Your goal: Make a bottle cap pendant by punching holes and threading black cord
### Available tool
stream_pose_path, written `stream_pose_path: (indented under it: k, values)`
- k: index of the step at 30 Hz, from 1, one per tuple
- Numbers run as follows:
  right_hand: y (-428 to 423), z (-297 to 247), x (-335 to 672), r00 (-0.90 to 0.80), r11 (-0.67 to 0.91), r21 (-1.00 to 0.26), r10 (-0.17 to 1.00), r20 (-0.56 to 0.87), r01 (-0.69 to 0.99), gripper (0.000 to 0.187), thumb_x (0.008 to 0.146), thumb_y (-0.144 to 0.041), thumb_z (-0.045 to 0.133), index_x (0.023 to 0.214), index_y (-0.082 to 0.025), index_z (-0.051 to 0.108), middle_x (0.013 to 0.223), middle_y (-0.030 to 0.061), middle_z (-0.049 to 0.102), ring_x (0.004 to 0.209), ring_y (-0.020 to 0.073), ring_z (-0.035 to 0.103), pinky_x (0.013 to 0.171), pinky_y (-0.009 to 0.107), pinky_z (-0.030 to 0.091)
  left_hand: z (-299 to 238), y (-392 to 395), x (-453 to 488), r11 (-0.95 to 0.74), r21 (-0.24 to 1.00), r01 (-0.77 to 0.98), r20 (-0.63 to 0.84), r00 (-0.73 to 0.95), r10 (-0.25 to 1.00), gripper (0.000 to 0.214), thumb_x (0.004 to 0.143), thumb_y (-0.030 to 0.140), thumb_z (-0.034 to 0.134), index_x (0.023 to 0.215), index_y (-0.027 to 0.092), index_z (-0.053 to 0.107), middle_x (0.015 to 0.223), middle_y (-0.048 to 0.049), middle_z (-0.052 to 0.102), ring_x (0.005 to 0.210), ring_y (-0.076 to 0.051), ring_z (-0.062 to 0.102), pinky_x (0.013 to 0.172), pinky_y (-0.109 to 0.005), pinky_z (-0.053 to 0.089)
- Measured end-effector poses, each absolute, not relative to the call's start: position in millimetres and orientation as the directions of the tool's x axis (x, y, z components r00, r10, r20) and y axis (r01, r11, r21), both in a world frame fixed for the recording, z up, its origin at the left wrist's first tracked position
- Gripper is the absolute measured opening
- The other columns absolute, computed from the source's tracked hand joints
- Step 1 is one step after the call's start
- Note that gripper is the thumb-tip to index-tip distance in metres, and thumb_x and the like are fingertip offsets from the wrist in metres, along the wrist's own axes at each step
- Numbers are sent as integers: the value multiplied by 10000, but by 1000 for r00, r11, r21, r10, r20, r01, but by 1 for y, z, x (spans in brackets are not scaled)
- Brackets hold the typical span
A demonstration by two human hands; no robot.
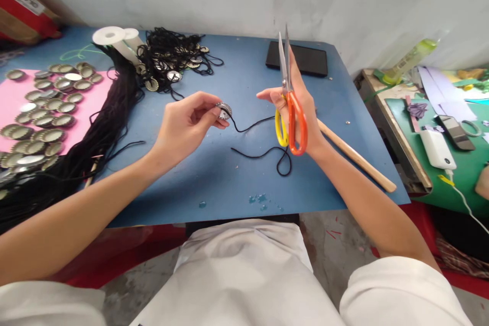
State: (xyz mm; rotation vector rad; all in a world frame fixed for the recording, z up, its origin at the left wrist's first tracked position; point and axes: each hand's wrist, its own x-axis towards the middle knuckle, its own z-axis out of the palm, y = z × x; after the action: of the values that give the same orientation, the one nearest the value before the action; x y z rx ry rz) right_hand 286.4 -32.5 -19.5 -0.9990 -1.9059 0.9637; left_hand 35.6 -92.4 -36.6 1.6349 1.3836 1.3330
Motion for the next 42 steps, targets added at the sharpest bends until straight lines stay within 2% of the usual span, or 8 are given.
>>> stream_pose_path:
  k: [3,7,14,21,25,29,37,42]
  values:
    - [-33,-22,282,-376,337,-935,885,274,112,736,1057,-774,568,1702,-427,498,1177,45,863,1228,352,804,1136,587,628,-36,-92,36,-265,907,327,296,-49,954,20,990,197,703,978,212,697,816,-3,787,747,-171,825,735,-269,672]
    - [-31,-27,281,-411,282,-954,885,218,101,737,1021,-910,462,1489,-400,716,1233,63,851,1225,331,805,1099,545,646,-36,-93,36,-267,904,334,299,-46,953,35,990,184,678,982,212,697,826,-7,798,744,-175,829,735,-270,678]
    - [-20,-23,288,-449,348,-907,867,215,238,712,1066,-898,304,1540,-473,623,1453,20,797,1312,293,764,980,484,673,-36,-92,36,-273,898,345,304,-38,952,75,989,165,644,981,214,701,849,-15,818,736,-172,828,736,-276,685]
    - [-10,-26,288,-381,280,-950,900,211,135,832,1021,-963,244,1321,-349,718,1073,80,829,1023,301,804,848,478,670,-38,-91,36,-268,902,338,299,-42,953,70,989,155,659,985,210,702,814,-7,800,728,-171,829,702,-254,666]
    - [-14,-25,289,-317,151,-987,935,161,-57,631,991,-908,566,1010,-291,697,801,2,672,726,209,721,740,422,668,-38,-91,35,-279,909,309,307,-44,951,75,992,139,659,986,198,704,849,-11,805,724,-156,823,712,-241,664]
    - [-21,-19,288,-361,192,-977,908,213,-95,586,861,-781,869,847,-244,634,839,-19,628,565,127,644,560,344,619,-37,-90,35,-266,923,277,290,-48,956,37,994,160,681,990,189,702,867,-21,810,732,-162,820,734,-259,686]
    - [-34,-14,283,-597,192,-961,801,38,196,500,878,-666,920,894,-242,654,696,-26,653,626,199,736,646,354,595,-39,-87,33,-248,948,201,258,-28,966,29,992,163,705,1016,179,702,879,-27,805,744,-172,824,744,-285,713]
    - [-37,-16,284,-584,287,-923,806,89,255,420,922,-583,887,873,-228,668,714,-10,673,637,225,763,669,378,599,-39,-88,34,-251,951,180,258,-13,966,64,982,143,710,1035,177,699,879,-27,799,759,-178,825,764,-304,723]
